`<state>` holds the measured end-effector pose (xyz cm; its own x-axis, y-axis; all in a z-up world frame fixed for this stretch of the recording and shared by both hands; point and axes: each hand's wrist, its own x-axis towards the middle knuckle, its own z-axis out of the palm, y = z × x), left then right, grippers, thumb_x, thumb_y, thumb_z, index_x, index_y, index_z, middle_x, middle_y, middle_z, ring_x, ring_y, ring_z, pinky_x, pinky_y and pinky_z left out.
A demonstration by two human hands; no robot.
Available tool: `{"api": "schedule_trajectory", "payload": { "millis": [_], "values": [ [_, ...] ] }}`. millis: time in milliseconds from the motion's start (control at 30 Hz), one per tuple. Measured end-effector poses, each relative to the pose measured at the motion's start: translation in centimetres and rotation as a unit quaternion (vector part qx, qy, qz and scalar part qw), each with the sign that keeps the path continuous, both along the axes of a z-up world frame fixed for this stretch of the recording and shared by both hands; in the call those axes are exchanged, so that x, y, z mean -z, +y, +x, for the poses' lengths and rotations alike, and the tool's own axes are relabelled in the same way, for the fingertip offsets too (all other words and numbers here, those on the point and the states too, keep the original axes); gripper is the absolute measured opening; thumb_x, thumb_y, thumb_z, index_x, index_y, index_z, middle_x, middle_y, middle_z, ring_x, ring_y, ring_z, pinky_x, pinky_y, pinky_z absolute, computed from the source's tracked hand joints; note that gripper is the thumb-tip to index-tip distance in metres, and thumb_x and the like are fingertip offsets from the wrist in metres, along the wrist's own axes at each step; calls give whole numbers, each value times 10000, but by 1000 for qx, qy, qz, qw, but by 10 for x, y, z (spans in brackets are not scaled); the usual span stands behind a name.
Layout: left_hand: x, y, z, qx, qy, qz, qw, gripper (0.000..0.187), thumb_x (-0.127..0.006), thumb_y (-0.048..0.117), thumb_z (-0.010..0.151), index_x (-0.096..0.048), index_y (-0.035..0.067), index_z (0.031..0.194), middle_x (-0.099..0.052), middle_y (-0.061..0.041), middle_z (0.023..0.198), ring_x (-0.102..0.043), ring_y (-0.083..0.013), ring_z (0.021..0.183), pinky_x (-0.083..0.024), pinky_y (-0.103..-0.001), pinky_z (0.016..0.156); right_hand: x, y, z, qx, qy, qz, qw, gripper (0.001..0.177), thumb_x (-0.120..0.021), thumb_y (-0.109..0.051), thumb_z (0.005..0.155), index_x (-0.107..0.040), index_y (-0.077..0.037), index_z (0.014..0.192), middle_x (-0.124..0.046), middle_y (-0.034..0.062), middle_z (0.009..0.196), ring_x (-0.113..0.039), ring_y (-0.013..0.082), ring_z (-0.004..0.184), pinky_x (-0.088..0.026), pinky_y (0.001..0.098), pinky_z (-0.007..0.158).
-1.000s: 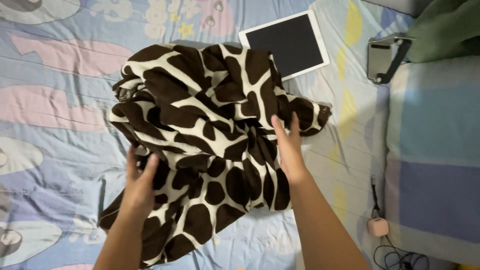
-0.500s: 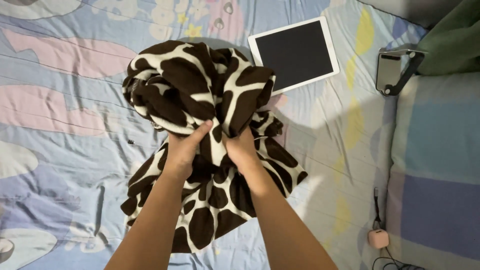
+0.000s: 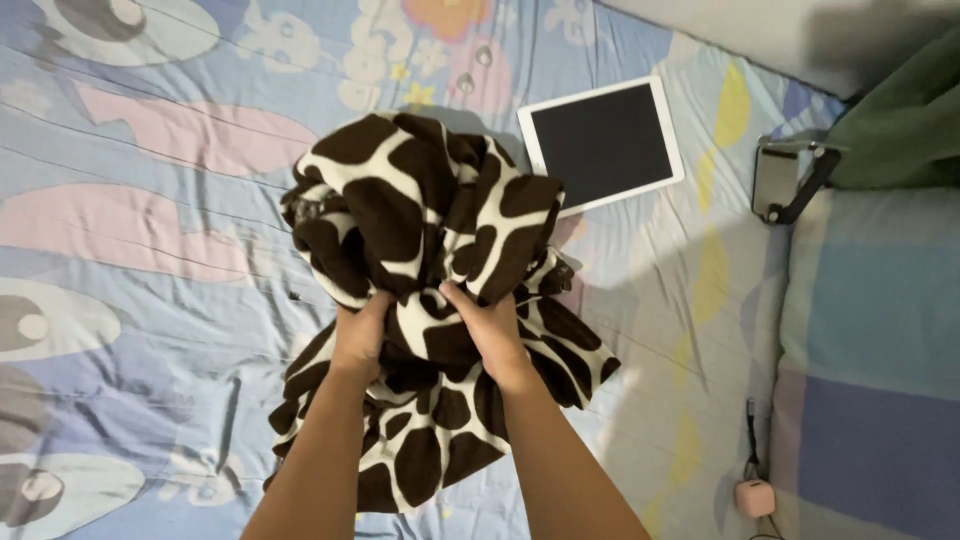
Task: The person folds a giraffe-print blanket on a bed. They first move a small cloth and a tablet out of the way, then fold the blanket into a compact square and place it on a nearby shelf.
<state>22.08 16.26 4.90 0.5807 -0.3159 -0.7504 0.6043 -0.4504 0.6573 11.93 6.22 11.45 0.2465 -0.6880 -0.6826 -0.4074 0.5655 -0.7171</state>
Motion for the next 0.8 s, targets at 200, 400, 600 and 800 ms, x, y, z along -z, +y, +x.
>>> {"api": "schedule_trajectory", "payload": {
  "millis": [200, 400, 600, 800],
  "values": [
    [-19, 24, -1, -24, 91, 31, 995, 750, -711, 310, 773, -543, 53, 1456, -617, -198, 1374, -578, -372, 1294, -470, -538, 1048, -26, 22, 0, 22, -7, 26, 999, 1118, -925, -371, 705, -343, 47, 1562, -411, 272, 1574, -368, 392, 1484, -312, 518, 1216],
    [-73, 80, 2, -58, 249, 59, 965, 418, -629, 214, 827, -735, -18, 1157, -749, -218, 1130, -686, -381, 1080, -520, -485, 949, 14, 75, -37, 109, -122, 38, 986, 714, -838, -158, 697, -637, -53, 1374, -703, 136, 1371, -654, 269, 1269, -528, 414, 1076],
    [-121, 118, 10, -75, 249, 9, 965, 528, -673, 107, 800, -678, -48, 1305, -729, -242, 1239, -663, -395, 1162, -502, -489, 1015, -63, 100, -15, 118, -86, 136, 980, 814, -797, -168, 741, -517, -139, 1505, -634, 82, 1481, -591, 264, 1361, -491, 413, 1130],
    [-177, 129, 21, -120, 166, -63, 977, 624, -654, 17, 746, -601, -36, 1366, -710, -265, 1223, -657, -405, 1105, -511, -498, 1000, -131, 110, 10, 132, -75, 145, 978, 843, -800, -230, 728, -520, -150, 1518, -639, 64, 1483, -575, 261, 1385, -468, 432, 1148]
  ]
}}
